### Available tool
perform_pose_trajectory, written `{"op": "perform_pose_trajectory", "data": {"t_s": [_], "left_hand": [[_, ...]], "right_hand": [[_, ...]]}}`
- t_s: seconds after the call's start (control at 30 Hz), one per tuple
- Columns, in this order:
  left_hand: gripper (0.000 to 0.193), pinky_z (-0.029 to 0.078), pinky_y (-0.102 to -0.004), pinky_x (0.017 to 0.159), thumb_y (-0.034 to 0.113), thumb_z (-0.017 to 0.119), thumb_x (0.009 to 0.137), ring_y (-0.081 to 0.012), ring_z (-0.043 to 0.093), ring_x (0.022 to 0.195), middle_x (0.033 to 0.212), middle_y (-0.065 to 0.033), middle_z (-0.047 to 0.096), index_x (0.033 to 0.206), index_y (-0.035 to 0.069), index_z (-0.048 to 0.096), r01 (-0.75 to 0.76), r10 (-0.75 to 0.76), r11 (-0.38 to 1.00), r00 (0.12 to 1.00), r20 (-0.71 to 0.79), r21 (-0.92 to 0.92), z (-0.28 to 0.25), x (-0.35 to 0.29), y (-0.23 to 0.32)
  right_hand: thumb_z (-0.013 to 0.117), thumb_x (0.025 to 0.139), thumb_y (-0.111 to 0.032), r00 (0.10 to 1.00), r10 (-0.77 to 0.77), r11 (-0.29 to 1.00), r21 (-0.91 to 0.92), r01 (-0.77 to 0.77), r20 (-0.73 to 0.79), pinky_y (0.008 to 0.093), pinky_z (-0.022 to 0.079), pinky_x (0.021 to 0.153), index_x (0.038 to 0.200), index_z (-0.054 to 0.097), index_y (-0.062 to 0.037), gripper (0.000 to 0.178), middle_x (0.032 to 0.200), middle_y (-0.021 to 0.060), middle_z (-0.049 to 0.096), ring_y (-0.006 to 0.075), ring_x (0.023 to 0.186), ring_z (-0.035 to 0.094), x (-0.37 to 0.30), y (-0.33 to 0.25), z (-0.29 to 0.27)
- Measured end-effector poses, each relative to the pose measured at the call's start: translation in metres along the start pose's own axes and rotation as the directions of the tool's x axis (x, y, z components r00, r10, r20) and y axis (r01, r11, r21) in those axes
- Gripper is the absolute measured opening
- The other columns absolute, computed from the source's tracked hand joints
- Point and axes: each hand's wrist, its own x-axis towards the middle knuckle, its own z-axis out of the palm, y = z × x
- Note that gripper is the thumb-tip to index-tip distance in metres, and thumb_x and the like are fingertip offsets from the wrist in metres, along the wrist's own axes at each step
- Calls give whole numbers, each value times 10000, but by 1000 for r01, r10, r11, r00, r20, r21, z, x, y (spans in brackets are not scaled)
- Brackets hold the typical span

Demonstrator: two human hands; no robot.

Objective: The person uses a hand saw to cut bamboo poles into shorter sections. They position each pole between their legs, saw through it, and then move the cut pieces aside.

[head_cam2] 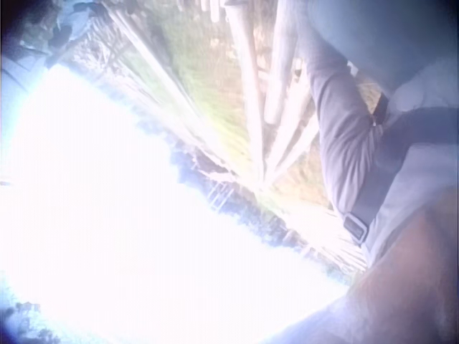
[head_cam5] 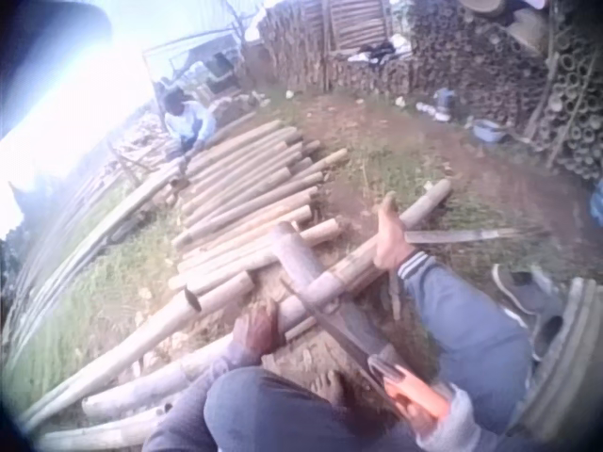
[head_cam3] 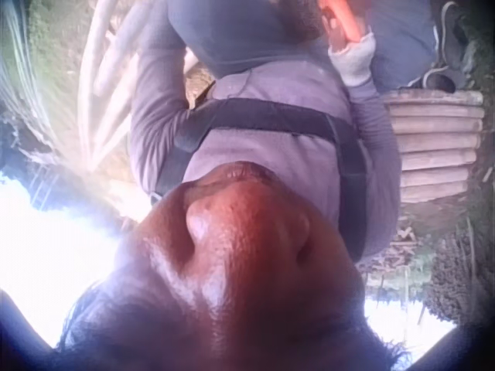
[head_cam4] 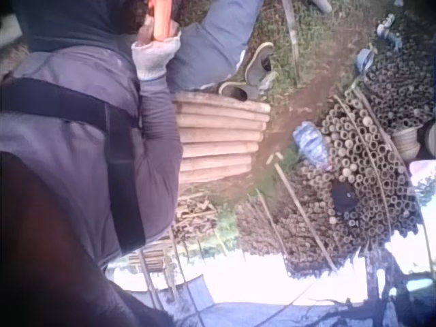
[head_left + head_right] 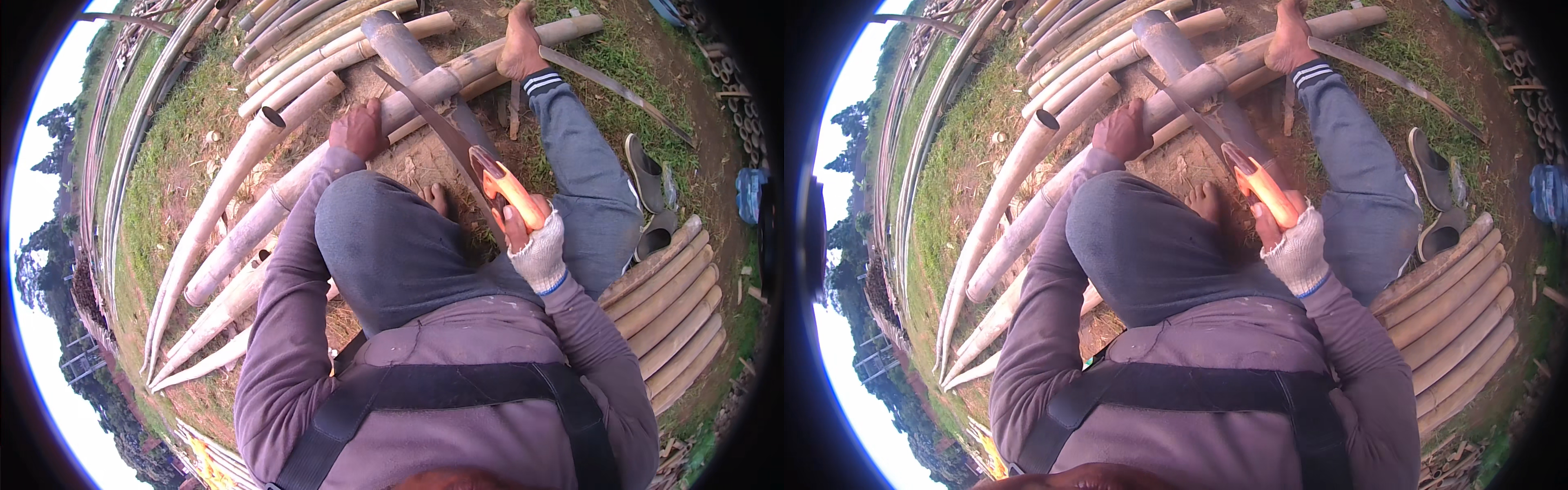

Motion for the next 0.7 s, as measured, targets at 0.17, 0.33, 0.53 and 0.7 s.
{"op": "perform_pose_trajectory", "data": {"t_s": [0.17, 0.33, 0.53, 0.7], "left_hand": [[502, 602, -512, 850, 257, 803, 812, -415, 750, 1028, 1096, -231, 729, 1198, 71, 543, 19, -19, 1000, 1000, 5, -1, -7, -4, 1], [511, 600, -517, 860, 274, 811, 805, -416, 749, 1030, 1106, -233, 724, 1196, 77, 549, -3, 3, 1000, 1000, 20, 6, -15, 11, 19], [503, 600, -517, 865, 266, 797, 806, -412, 747, 1035, 1121, -232, 719, 1203, 75, 556, 40, -40, 999, 999, 24, 13, -15, -4, 3], [550, 604, -521, 859, 277, 830, 782, -413, 750, 1020, 1102, -233, 725, 1207, 77, 544, 26, -26, 1000, 1000, 0, 5, -5, -1, 4]], "right_hand": [[686, 1018, -169, 988, -149, 985, -86, 152, 32, 341, 492, 627, 1037, 642, 14, 189, 829, 108, 646, 197, 680, 627, -40, -2, -32], [744, 997, -280, 941, -319, 924, -254, 284, -108, 419, 520, 671, 969, 662, 21, 313, 778, 188, 671, 340, 698, 678, 122, 4, 78], [741, 980, -202, 990, -139, 986, -90, 138, -10, 404, 512, 624, 1030, 690, 21, 234, 780, 159, 673, 280, 634, 659, 16, -7, 8], [715, 993, -152, 995, -98, 993, -63, 98, 13, 373, 497, 610, 1036, 682, 41, 200, 816, 131, 662, 217, 642, 632, -33, -2, -26]]}}
